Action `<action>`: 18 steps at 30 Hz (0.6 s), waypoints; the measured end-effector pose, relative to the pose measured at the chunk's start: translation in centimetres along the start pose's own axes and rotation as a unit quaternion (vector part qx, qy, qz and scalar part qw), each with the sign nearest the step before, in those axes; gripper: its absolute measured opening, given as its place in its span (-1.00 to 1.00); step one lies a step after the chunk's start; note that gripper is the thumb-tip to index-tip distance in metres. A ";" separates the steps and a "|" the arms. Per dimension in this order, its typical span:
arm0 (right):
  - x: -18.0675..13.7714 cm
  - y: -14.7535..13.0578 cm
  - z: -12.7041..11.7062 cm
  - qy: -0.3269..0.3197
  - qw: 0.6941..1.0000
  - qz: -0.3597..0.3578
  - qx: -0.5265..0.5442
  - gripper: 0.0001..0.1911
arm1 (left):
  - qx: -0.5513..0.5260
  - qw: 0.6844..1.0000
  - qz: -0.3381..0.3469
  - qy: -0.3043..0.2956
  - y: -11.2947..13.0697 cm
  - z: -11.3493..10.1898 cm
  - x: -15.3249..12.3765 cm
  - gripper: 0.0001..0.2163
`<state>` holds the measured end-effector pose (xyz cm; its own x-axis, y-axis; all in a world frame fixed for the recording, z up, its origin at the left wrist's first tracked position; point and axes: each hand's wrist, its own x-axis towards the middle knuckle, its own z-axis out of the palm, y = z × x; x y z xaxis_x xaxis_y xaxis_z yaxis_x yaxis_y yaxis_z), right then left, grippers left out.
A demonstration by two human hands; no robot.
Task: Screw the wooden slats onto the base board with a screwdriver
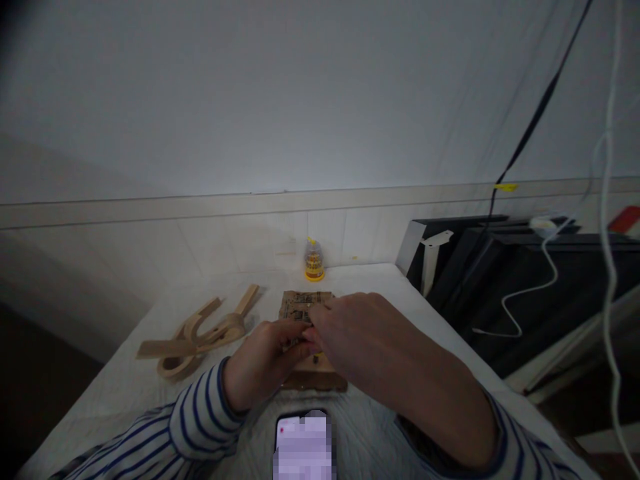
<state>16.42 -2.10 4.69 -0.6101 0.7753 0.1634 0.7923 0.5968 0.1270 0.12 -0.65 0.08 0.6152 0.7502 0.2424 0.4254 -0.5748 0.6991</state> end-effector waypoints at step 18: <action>0.3 -0.3 -0.6 -0.001 1.000 0.004 0.016 -0.90 | 0.076 0.990 -0.061 0.098 0.0 0.9 -0.1 -0.87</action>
<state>15.96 -2.14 5.30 -0.6042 0.7801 0.1624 0.7965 0.5972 0.0945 0.63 -1.00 -0.53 0.4183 0.8577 0.2990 0.5925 -0.5072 0.6258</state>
